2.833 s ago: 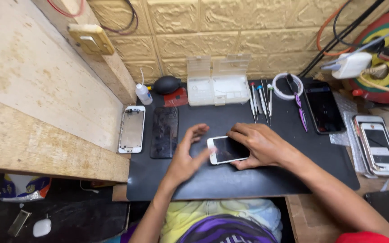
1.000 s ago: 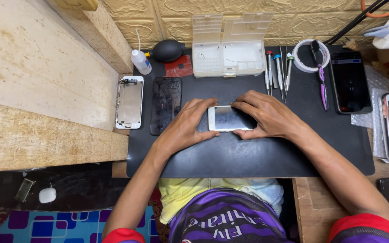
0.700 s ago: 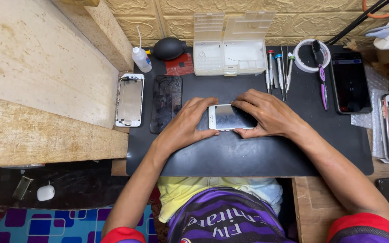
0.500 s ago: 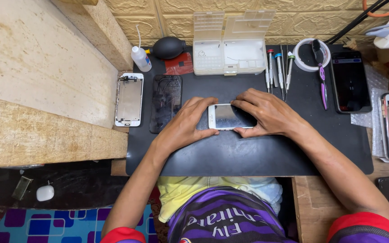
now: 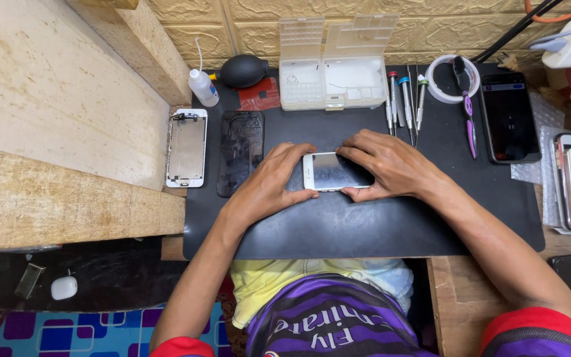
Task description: Repairing a mobile phone by manipulating internal components with a precision screwdriver.
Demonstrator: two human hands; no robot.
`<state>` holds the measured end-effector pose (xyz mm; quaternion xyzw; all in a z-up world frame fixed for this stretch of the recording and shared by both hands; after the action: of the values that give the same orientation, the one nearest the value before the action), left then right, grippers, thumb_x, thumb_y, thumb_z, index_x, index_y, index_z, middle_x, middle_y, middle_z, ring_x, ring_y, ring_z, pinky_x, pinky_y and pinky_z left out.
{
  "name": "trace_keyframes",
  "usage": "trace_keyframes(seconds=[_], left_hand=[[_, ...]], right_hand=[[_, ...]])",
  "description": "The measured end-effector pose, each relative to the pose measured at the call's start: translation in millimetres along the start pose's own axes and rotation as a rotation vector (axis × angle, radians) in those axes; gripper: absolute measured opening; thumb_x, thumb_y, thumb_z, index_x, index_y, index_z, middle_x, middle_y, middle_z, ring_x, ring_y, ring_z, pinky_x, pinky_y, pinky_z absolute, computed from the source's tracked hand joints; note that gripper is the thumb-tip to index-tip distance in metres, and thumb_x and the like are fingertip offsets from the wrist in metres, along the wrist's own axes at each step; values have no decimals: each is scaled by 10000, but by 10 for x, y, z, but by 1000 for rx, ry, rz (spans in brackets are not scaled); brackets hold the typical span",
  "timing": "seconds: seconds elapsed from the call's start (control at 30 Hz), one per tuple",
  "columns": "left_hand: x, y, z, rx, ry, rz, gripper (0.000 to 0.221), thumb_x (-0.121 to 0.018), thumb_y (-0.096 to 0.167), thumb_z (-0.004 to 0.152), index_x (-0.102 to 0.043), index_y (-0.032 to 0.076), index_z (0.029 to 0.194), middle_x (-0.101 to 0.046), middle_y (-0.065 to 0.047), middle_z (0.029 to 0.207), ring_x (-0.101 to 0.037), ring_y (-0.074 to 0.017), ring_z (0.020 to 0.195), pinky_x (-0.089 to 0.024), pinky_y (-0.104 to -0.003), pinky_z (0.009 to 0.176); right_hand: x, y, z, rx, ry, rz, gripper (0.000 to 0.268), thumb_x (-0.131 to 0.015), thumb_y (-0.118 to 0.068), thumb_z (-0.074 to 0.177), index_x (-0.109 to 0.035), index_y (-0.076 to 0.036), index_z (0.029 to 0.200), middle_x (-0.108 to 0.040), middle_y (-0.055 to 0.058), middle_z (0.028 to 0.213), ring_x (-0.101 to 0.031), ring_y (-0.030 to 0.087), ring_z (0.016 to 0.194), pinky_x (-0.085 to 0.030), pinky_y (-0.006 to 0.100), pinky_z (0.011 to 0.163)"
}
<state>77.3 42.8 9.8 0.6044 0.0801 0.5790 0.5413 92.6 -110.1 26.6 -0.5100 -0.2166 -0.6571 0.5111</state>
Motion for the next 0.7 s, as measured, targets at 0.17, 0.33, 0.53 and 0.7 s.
trace_keyframes(seconds=[0.17,0.33,0.53,0.7], left_hand=[[21,24,11,0,9,-5,729,-865,185,782,-499,-29,1375,-671,-259,1186,-576,-402,1251,-351,-532,1169],[30,43,0,3,5,1,715,-864,206,787,-506,-32,1359,-664,-261,1195,-571,-402,1268,-304,-534,1202],[44,31,-3,6,11,6,721,-867,213,788,-505,-36,1360,-662,-269,1190,-572,-406,1269,-279,-545,1210],[26,15,6,15,18,6,726,-872,187,768,-505,-26,1358,-661,-261,1177,-574,-415,1259,-268,-562,1212]], right_hand=[[-3,-15,-24,-11,10,-9,540,-780,-440,841,-689,25,1099,-661,180,1017,-669,341,872,-574,408,731],[-10,2,-32,-10,2,-4,540,-775,-431,845,-686,33,1107,-663,189,1023,-671,352,881,-574,418,737],[-22,-20,-16,7,-11,-13,538,-764,-431,861,-687,42,1104,-667,201,1029,-674,359,895,-574,420,752],[-2,-19,-12,-42,-18,-48,552,-768,-466,848,-695,17,1104,-665,175,1037,-667,334,892,-558,409,739]])
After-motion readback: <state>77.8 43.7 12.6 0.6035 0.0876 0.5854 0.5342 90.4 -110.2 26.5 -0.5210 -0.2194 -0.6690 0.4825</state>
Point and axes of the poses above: each hand's wrist, its own z-axis towards the middle knuckle, its own x-axis out of the back of the hand, y = z × x, the point moved 9 cm from there along z, towards the middle knuckle
